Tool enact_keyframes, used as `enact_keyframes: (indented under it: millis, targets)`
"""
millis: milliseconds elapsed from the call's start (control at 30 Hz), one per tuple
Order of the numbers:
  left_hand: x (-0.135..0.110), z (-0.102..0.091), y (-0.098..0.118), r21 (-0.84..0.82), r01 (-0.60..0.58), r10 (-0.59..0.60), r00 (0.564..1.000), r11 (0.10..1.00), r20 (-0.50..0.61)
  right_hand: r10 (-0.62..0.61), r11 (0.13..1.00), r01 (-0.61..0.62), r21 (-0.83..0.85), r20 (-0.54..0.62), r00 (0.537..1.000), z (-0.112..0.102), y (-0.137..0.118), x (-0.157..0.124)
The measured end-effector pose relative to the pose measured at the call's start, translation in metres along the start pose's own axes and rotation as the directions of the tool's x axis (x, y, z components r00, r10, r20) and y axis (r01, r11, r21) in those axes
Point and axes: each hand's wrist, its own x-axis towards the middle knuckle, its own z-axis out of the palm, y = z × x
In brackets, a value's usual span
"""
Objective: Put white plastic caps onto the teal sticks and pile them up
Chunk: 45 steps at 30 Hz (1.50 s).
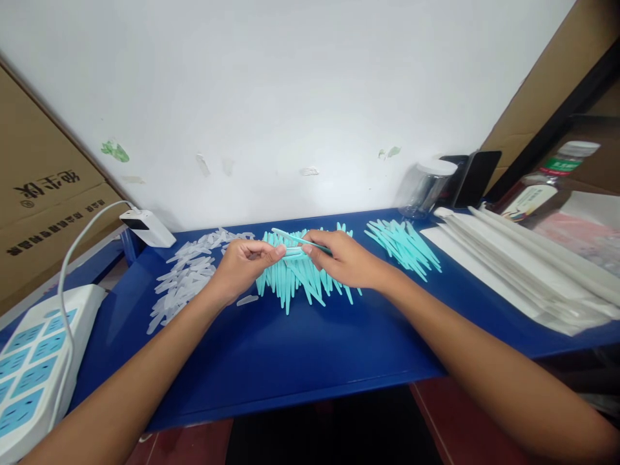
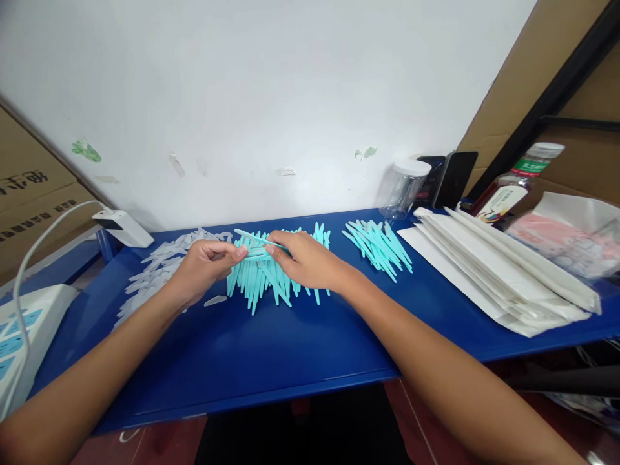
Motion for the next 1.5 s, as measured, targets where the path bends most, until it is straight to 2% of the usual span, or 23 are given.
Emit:
enact_keyframes:
  millis: [267, 433, 733, 833, 933, 1033, 1100, 1267, 1400, 1500]
  targets:
    - [0.0, -0.004, -0.002, -0.116, 0.114, -0.098, 0.985, 0.987, 0.141, 0.012, 0.999, -0.012, -0.047, -0.002, 1.0, -0.002, 0.0, 0.0]
    - [0.001, -0.006, 0.002, -0.149, 0.171, -0.151, 0.979, 0.974, 0.138, 0.047, 0.998, -0.047, -0.043, -0.002, 0.999, -0.002, 0.001, 0.0]
    - [0.0, -0.006, 0.001, -0.136, 0.204, -0.174, 0.963, 0.97, 0.203, 0.022, 0.998, -0.022, -0.057, 0.005, 1.0, 0.0, 0.001, 0.0]
    - [0.001, -0.007, 0.001, -0.159, 0.212, -0.181, 0.965, 0.964, 0.189, 0.02, 0.997, -0.022, -0.07, -0.022, 1.0, -0.001, 0.002, 0.0]
    - [0.003, -0.01, 0.004, -0.318, 0.259, -0.213, 0.962, 0.912, 0.172, 0.046, 0.994, -0.054, -0.098, -0.077, 0.996, -0.004, 0.005, 0.001]
    - [0.006, -0.015, 0.005, -0.506, 0.323, -0.268, 0.946, 0.8, 0.181, 0.089, 0.988, -0.105, -0.114, -0.133, 0.987, -0.008, 0.009, 0.001]
    - [0.007, -0.017, 0.003, -0.553, 0.363, -0.31, 0.931, 0.75, 0.19, 0.102, 0.985, -0.121, -0.119, -0.155, 0.983, -0.009, 0.011, 0.002]
    - [0.008, -0.017, -0.003, -0.486, 0.429, -0.352, 0.903, 0.762, 0.246, 0.104, 0.982, -0.13, -0.134, -0.189, 0.977, -0.009, 0.014, 0.002]
    - [0.007, -0.018, -0.004, -0.403, 0.38, -0.285, 0.918, 0.833, 0.277, 0.112, 0.981, -0.14, -0.134, -0.201, 0.973, -0.01, 0.015, 0.003]
    - [0.007, -0.018, -0.005, -0.268, 0.319, -0.249, 0.932, 0.909, 0.265, 0.104, 0.984, -0.129, -0.125, -0.19, 0.976, -0.011, 0.015, 0.003]
